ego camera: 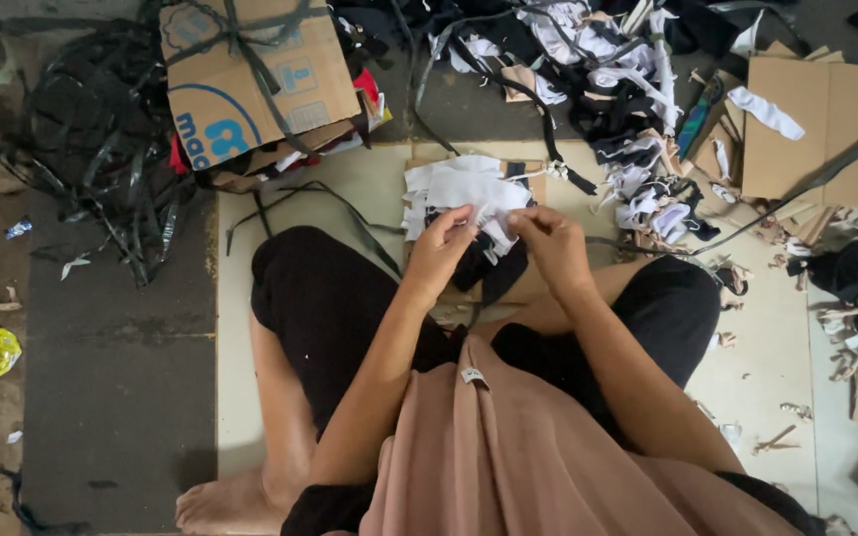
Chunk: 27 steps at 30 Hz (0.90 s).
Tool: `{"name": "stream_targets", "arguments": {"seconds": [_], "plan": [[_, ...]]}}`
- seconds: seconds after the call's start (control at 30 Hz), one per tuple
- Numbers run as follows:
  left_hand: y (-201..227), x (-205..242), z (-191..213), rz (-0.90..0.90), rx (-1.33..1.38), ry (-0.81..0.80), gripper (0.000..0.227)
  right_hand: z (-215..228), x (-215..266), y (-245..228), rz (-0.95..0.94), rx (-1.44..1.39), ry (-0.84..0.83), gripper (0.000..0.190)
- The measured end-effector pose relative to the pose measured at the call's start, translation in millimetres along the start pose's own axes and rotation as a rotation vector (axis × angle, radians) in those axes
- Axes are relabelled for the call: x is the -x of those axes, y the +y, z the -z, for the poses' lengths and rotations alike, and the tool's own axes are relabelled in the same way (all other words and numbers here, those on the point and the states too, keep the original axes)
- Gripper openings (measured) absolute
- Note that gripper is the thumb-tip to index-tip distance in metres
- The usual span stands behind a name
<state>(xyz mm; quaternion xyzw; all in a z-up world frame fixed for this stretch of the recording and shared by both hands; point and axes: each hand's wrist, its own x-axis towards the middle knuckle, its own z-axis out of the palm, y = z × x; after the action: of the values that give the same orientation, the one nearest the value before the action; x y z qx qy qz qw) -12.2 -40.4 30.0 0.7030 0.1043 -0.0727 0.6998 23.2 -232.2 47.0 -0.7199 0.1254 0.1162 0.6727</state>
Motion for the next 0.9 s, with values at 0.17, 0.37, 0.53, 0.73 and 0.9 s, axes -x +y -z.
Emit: {"name": "stream_targets", "arguments": {"seconds": [0.17, 0.37, 0.53, 0.73, 0.9], "plan": [[3, 1, -4, -0.032, -0.044, -0.004, 0.047, 0, -7, 3, 0.1, 0.233, 0.032, 0.02], [10, 4, -4, -0.027, -0.047, -0.002, 0.035, -12, 24, -49, 0.194, 0.507, 0.026, 0.023], [-5, 1, -7, 0.002, -0.216, -0.075, 0.033, -17, 4, -16, 0.054, 0.169, -0.066, 0.021], [22, 12, 9, 0.101, -0.275, -0.095, 0.031, 3, -16, 11, 0.032, -0.039, 0.026, 0.019], [12, 6, -3, 0.123, -0.085, -0.084, 0.039, -7, 2, 15, 0.836, 1.078, 0.11, 0.017]]}}
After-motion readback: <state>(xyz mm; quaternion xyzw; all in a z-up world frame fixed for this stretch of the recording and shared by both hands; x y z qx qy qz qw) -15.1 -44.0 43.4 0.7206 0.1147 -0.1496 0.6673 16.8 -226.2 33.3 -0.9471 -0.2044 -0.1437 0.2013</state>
